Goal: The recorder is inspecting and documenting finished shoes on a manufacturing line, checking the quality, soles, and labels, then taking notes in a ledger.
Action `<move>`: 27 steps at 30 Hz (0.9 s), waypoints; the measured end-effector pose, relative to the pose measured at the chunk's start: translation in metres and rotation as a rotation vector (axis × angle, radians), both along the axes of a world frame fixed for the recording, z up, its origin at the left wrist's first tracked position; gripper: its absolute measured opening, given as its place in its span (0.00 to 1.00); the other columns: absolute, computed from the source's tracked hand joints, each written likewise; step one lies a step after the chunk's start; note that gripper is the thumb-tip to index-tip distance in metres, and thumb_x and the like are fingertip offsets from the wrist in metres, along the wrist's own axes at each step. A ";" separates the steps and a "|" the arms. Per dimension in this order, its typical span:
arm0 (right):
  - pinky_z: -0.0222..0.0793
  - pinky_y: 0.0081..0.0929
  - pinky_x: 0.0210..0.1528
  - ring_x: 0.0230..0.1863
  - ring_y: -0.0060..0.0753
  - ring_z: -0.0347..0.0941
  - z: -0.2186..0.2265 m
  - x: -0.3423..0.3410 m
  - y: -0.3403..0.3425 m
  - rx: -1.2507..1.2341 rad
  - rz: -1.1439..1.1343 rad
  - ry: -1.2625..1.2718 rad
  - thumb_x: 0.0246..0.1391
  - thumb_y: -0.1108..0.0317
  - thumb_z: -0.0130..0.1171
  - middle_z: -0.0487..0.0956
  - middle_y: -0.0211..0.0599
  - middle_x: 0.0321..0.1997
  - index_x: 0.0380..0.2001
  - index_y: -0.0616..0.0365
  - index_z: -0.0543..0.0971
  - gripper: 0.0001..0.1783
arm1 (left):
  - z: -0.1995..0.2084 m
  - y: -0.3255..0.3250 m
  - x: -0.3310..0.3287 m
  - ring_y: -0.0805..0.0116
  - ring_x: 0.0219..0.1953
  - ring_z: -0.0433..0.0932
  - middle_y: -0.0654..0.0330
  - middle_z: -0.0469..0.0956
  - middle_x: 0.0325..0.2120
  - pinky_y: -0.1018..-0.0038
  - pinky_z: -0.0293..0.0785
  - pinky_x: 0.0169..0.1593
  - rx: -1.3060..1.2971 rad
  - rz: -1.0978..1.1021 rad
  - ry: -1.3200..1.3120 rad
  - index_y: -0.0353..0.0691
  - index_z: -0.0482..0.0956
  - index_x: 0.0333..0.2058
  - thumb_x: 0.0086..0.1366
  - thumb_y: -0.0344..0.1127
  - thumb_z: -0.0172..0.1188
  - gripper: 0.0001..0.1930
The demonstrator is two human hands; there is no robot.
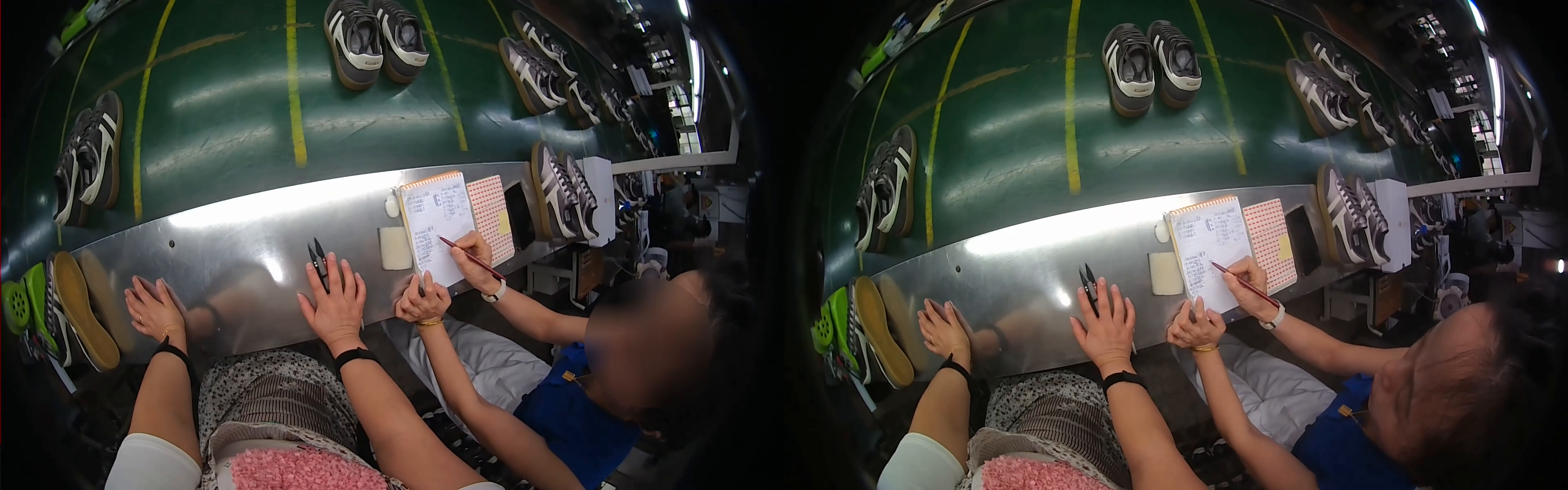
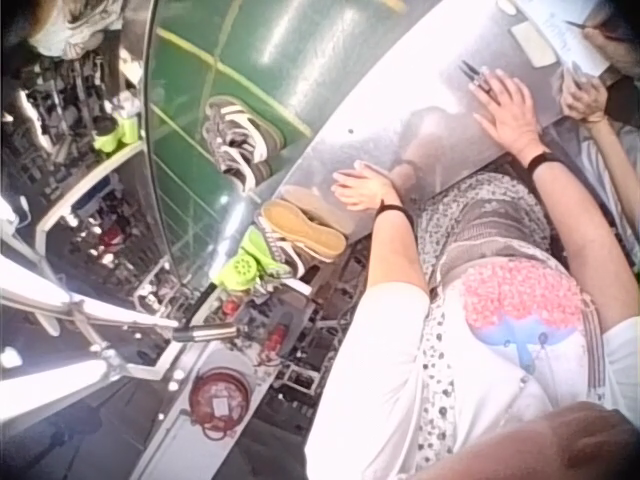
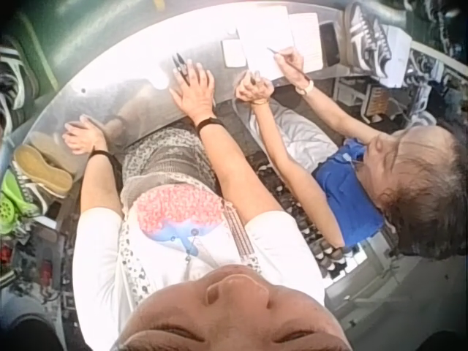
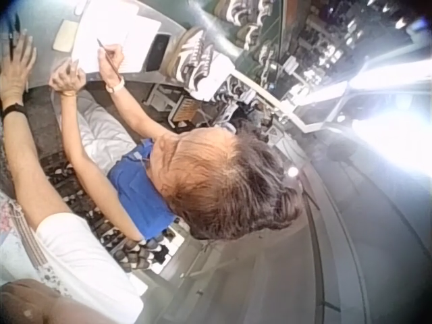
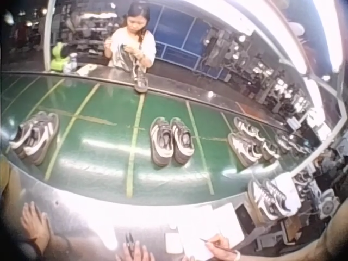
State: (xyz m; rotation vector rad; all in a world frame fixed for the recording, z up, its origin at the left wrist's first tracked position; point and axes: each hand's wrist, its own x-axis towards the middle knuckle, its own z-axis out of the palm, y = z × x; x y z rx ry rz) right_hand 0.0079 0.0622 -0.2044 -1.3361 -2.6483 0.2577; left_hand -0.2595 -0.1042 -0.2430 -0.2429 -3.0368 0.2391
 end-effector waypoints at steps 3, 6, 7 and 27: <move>0.48 0.45 0.59 0.61 0.43 0.52 0.001 0.000 0.000 0.003 -0.001 -0.002 0.48 0.49 0.53 0.57 0.36 0.63 0.55 0.37 0.66 0.28 | 0.001 0.001 0.000 0.61 0.64 0.46 0.58 0.51 0.61 0.49 0.44 0.60 -0.005 0.008 -0.014 0.57 0.55 0.60 0.62 0.59 0.40 0.29; 0.48 0.45 0.59 0.61 0.43 0.52 0.001 -0.001 0.000 0.005 0.001 -0.003 0.48 0.49 0.53 0.57 0.36 0.63 0.55 0.37 0.66 0.28 | -0.002 -0.002 0.000 0.61 0.64 0.46 0.58 0.51 0.61 0.49 0.44 0.60 0.001 0.004 0.002 0.57 0.54 0.60 0.62 0.59 0.40 0.29; 0.47 0.45 0.59 0.61 0.43 0.52 0.001 -0.001 0.000 0.006 0.001 0.000 0.48 0.49 0.53 0.57 0.36 0.63 0.55 0.37 0.66 0.28 | -0.001 -0.002 -0.001 0.61 0.64 0.46 0.58 0.51 0.61 0.49 0.44 0.60 0.000 0.005 0.003 0.57 0.54 0.60 0.62 0.59 0.40 0.29; 0.46 0.44 0.60 0.62 0.42 0.51 0.004 0.000 -0.002 -0.011 0.000 -0.004 0.48 0.49 0.53 0.56 0.36 0.63 0.54 0.37 0.67 0.28 | 0.004 -0.002 0.001 0.61 0.64 0.46 0.58 0.50 0.62 0.49 0.44 0.61 -0.007 0.018 -0.008 0.58 0.54 0.60 0.62 0.59 0.40 0.29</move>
